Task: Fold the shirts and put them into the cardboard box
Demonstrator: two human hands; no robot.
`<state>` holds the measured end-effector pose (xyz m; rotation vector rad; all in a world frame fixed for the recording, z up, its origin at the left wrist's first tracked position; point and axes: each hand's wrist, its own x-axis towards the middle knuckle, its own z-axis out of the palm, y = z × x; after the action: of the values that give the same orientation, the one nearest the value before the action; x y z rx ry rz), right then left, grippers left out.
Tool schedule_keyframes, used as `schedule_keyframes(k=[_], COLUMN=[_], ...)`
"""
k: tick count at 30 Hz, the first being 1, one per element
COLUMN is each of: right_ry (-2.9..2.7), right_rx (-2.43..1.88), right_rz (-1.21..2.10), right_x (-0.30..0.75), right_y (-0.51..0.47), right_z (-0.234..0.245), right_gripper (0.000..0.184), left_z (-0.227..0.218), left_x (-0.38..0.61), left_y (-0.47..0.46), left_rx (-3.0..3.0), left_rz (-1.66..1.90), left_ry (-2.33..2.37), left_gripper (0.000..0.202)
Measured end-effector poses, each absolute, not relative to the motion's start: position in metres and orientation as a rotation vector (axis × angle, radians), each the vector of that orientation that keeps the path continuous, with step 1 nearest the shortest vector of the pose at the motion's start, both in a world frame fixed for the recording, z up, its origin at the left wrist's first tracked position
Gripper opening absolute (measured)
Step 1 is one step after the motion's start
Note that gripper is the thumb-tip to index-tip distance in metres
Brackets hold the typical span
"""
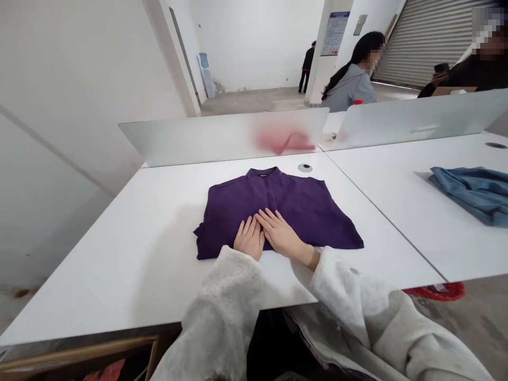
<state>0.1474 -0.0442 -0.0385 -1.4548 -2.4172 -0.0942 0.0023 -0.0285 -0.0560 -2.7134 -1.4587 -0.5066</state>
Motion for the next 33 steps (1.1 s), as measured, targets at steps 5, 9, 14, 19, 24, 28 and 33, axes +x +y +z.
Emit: schedule_keyframes(k=[5,9,14,19,24,28,33], right_ry=[-2.466,-2.424,-2.095,-1.701,-1.075,-0.993,-1.132], right_rx=[-1.566,-1.708,-2.068,-2.021,-1.797,-1.699,-1.738], right_rz=[-0.043,-0.039,-0.015,0.347,0.679,0.849,0.928], right_x=[0.169,0.229,0.31,0.363,0.385,0.377,0.374], right_y=[-0.03,-0.018,-0.018,-0.023,-0.012,0.006,0.02], right_z=[-0.061,-0.065,-0.07,-0.058,-0.044,-0.04,-0.041], right_gripper=[0.048,0.05,0.052,0.05,0.043,0.044,0.055], left_z=[-0.063,-0.056,-0.053,-0.044,-0.037,-0.04,-0.038], left_x=[-0.046,-0.082,-0.087,-0.079,-0.007,0.093,0.178], left_y=[-0.005,0.011,0.009,-0.005,-0.045,-0.08,-0.09], left_rx=[-2.548,-2.439,-2.42,-2.322,-2.512,-2.938,-3.044], left_rz=[-0.237,-0.098,-0.084,-0.215,-0.524,-0.475,-0.284], left_ry=[-1.919,-2.117,-2.117,-2.045,-1.64,-1.092,-0.836], left_gripper=[0.053,0.056,0.059,0.055,0.048,0.041,0.052])
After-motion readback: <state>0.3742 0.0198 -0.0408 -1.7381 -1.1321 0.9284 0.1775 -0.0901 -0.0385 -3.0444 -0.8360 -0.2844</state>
